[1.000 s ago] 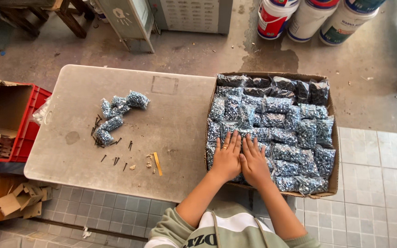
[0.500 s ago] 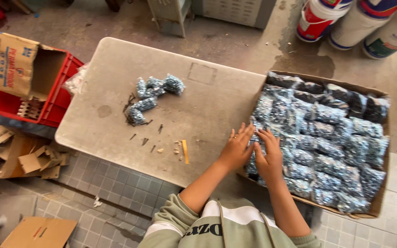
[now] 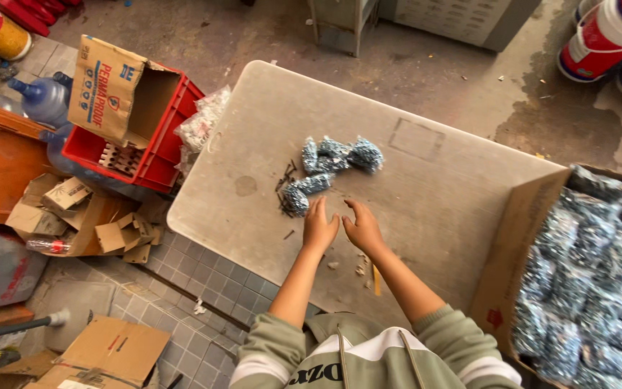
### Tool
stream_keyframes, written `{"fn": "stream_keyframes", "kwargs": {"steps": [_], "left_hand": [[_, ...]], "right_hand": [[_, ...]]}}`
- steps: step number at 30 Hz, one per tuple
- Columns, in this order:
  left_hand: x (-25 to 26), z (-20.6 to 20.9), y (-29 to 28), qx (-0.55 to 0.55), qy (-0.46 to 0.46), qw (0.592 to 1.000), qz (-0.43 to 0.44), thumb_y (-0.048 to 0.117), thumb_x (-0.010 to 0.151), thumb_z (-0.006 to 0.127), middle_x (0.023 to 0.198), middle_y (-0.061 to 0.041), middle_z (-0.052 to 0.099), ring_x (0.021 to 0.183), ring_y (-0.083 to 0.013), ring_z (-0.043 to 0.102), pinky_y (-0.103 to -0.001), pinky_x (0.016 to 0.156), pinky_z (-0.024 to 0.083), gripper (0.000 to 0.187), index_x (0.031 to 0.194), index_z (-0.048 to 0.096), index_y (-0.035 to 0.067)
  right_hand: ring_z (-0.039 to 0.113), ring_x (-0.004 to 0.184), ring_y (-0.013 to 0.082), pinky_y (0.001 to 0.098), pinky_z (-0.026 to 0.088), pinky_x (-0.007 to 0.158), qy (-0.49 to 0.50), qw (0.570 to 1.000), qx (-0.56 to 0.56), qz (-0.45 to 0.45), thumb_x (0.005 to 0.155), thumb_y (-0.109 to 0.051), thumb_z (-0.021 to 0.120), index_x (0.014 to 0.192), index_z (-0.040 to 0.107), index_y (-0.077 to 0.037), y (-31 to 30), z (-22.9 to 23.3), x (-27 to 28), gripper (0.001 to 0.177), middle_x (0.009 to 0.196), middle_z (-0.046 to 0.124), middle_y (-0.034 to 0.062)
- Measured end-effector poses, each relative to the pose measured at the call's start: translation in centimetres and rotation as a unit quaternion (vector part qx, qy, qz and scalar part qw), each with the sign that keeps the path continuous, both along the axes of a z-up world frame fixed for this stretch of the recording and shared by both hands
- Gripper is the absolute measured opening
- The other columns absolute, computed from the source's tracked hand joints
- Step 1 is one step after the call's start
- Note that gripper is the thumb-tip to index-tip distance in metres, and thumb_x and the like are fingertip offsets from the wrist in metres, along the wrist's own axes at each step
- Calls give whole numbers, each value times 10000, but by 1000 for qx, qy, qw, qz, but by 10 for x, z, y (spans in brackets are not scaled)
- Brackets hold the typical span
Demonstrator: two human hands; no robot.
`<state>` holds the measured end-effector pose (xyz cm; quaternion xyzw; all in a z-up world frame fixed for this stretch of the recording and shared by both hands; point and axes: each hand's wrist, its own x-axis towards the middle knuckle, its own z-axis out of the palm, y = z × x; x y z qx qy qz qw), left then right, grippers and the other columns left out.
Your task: The person organizes small plastic bags of screws by picking them up from a table and placing them into a larger cardboard box.
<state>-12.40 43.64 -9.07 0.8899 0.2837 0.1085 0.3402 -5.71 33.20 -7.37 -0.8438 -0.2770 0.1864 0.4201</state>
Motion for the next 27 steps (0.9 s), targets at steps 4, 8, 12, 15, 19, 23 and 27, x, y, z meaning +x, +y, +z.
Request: {"fn": "stream_keyframes", "kwargs": {"steps": [4, 8, 12, 15, 19, 23, 27], "left_hand": [[19, 6, 57, 69, 90, 993, -7, 197, 775, 669, 1431, -180, 447, 1358, -436, 375, -632, 1083, 291, 672, 1386, 427, 60], [47, 6, 92, 81, 201, 974, -69, 198, 813, 675, 1475, -157, 412, 1415, -369, 315, -592, 1150, 208, 688, 1420, 377, 66], [54, -19, 107, 133, 197, 967, -92, 190, 734, 761, 1270, -120, 553, 1274, -315, 493, -536, 1086, 370, 640, 1293, 471, 72], [55, -30, 115, 127, 174, 970, -112, 169, 781, 676, 1176, -41, 588, 1240, -253, 507, -520, 1082, 370, 460, 1221, 543, 145], [50, -22, 121, 75, 179, 963, -187, 235, 724, 704, 1133, 7, 637, 1238, -215, 522, -522, 1137, 273, 466, 1176, 597, 216], [38, -5, 115, -121, 137, 966, -185, 258, 644, 790, 1029, -103, 689, 1100, -281, 623, -491, 1087, 281, 570, 1177, 616, 151], [25, 3, 87, -407, 30, 910, -68, 211, 650, 863, 922, -126, 673, 944, -225, 644, -357, 887, 494, 498, 1073, 668, 34]], "right_hand": [[583, 1177, 313, 432, 438, 1018, -7, 996, -79, 35, 843, -158, 648, 1344, 530, -143, 62, -6, 19, 515, 1227, 594, 125], [571, 1201, 313, 409, 448, 1024, -188, 969, -127, 95, 791, -95, 639, 1291, 550, -106, 99, -3, 36, 508, 1248, 578, 132], [468, 1301, 201, 384, 437, 1009, -307, 905, -231, 182, 824, -144, 570, 1279, 544, -212, 111, -13, 47, 460, 1320, 553, -20], [473, 1224, 215, 398, 444, 940, -283, 910, -255, 161, 751, -235, 673, 1323, 498, -243, 118, -27, 52, 599, 1255, 517, -26], [487, 1137, 222, 385, 436, 881, -222, 935, -249, 120, 636, -298, 760, 1067, 624, -239, 106, -40, 56, 456, 1104, 508, -25], [637, 1078, 313, 424, 509, 887, 79, 990, -103, 62, 604, -238, 840, 1031, 700, -173, 74, -39, 57, 454, 1086, 664, 72], [640, 867, 180, 291, 525, 770, 300, 943, 82, -117, 511, -108, 935, 1075, 732, -117, 27, -32, 45, 600, 925, 714, 118]]}}
